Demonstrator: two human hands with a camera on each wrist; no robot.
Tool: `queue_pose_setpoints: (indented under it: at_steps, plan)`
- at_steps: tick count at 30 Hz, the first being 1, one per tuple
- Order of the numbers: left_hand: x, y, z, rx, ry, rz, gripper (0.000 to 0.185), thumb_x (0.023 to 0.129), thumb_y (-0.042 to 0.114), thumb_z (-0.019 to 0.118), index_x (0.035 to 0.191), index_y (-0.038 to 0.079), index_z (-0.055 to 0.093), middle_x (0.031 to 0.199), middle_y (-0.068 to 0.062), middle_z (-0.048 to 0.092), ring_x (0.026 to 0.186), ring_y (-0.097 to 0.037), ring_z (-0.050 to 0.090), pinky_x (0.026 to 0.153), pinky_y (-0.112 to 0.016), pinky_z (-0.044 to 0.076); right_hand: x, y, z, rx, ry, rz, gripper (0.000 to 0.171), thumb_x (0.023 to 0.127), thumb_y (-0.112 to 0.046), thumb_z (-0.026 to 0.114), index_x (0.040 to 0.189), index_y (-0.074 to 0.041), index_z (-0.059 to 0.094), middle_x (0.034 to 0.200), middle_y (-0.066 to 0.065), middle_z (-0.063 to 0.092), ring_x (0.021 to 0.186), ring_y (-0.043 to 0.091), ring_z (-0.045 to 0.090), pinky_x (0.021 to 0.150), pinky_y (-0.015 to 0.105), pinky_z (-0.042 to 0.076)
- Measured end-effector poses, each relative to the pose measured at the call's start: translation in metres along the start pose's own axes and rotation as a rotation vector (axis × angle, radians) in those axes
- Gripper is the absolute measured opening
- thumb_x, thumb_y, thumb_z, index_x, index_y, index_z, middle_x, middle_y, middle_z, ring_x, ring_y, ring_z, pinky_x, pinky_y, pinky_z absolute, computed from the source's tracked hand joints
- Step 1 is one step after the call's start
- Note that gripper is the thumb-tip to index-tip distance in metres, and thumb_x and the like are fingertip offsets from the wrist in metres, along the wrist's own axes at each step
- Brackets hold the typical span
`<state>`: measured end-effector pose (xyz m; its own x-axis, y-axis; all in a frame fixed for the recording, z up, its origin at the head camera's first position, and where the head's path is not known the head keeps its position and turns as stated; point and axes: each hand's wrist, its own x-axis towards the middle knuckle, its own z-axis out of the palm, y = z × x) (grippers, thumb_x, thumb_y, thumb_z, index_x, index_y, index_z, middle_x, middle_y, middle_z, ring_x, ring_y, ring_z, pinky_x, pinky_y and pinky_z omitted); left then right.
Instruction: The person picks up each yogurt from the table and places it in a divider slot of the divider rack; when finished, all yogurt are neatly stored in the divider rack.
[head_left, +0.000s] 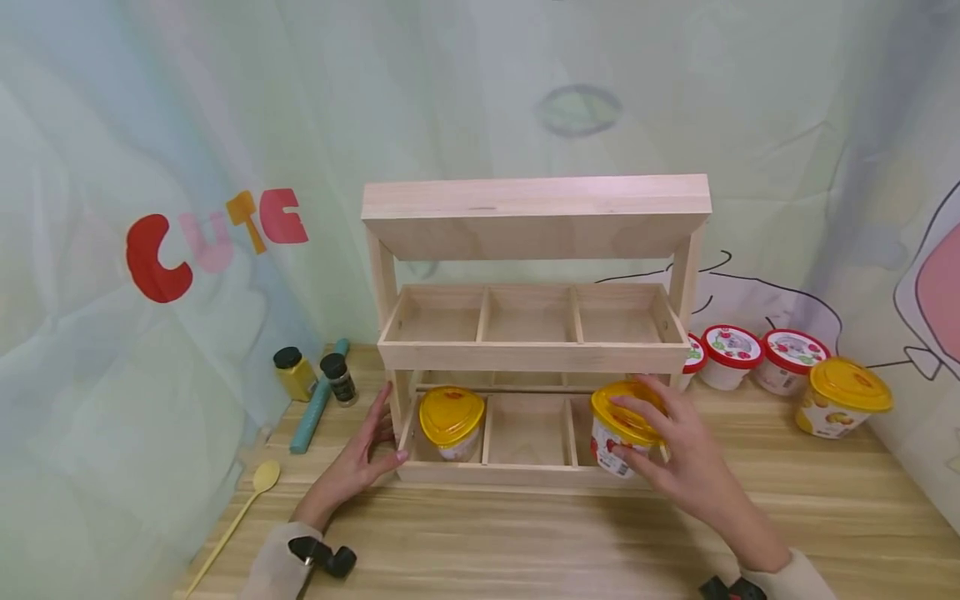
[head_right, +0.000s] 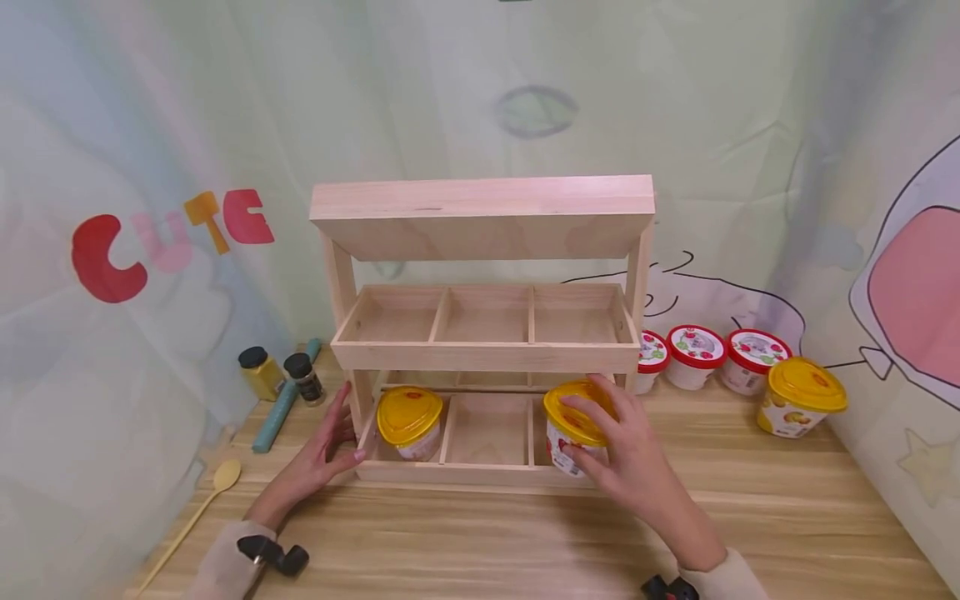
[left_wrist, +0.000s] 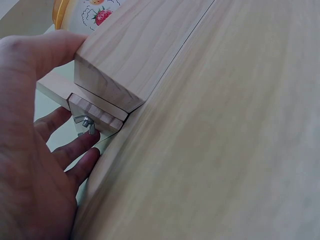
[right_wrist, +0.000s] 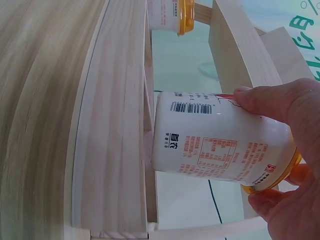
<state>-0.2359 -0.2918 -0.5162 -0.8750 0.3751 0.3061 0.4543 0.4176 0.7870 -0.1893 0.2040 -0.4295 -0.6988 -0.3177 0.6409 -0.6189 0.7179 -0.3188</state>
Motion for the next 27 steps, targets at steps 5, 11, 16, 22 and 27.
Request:
queue_pose_setpoints:
  at_steps: [5,11,16,22,27]
  plan:
    - [0.0,0.001,-0.001,0.001,-0.001,-0.004,0.108,0.099,0.011,0.074,0.175,0.028,-0.001,0.168,-0.031,0.039,0.136,-0.022,0.063,0.113,-0.019,0.043,0.003,-0.004,0.006,0.025,-0.009,-0.006,0.067,0.074,-0.01,0.097,0.135,-0.023,0.072,0.157,0.015,0.055,0.137,0.037,0.055,0.098,0.059,0.059]
    - [0.0,0.0,0.0,0.018,0.009,-0.014,0.108,0.099,0.012,0.074,0.175,0.028,-0.001,0.168,-0.03,0.039,0.137,-0.03,0.062,0.114,-0.019,0.042,0.009,-0.009,0.013,0.076,-0.031,-0.01,0.067,0.076,-0.011,0.097,0.136,-0.024,0.071,0.157,0.011,0.055,0.14,0.036,0.053,0.102,0.063,0.057]
    - [0.0,-0.003,0.001,0.022,0.017,0.001,0.108,0.099,0.011,0.074,0.175,0.025,-0.001,0.167,-0.033,0.039,0.137,-0.042,0.061,0.114,-0.02,0.043,0.012,-0.011,0.023,0.123,-0.034,-0.008,0.067,0.077,-0.011,0.096,0.137,-0.025,0.071,0.159,0.012,0.055,0.146,0.04,0.049,0.107,0.067,0.054]
    - [0.0,-0.003,0.001,0.017,0.018,0.005,0.108,0.099,0.01,0.074,0.175,0.025,-0.001,0.168,-0.033,0.038,0.137,-0.041,0.061,0.115,-0.02,0.043,0.019,-0.015,0.034,0.134,-0.029,-0.018,0.068,0.079,-0.013,0.095,0.141,-0.025,0.069,0.16,0.013,0.054,0.139,0.034,0.052,0.101,0.062,0.057]
    - [0.0,-0.002,0.0,0.009,0.013,-0.008,0.108,0.099,0.011,0.074,0.175,0.028,-0.002,0.169,-0.031,0.037,0.139,-0.043,0.059,0.115,-0.019,0.042,0.026,-0.019,0.041,0.169,-0.045,-0.003,0.067,0.083,-0.016,0.093,0.145,-0.027,0.067,0.159,0.01,0.055,0.139,0.034,0.054,0.102,0.061,0.058]
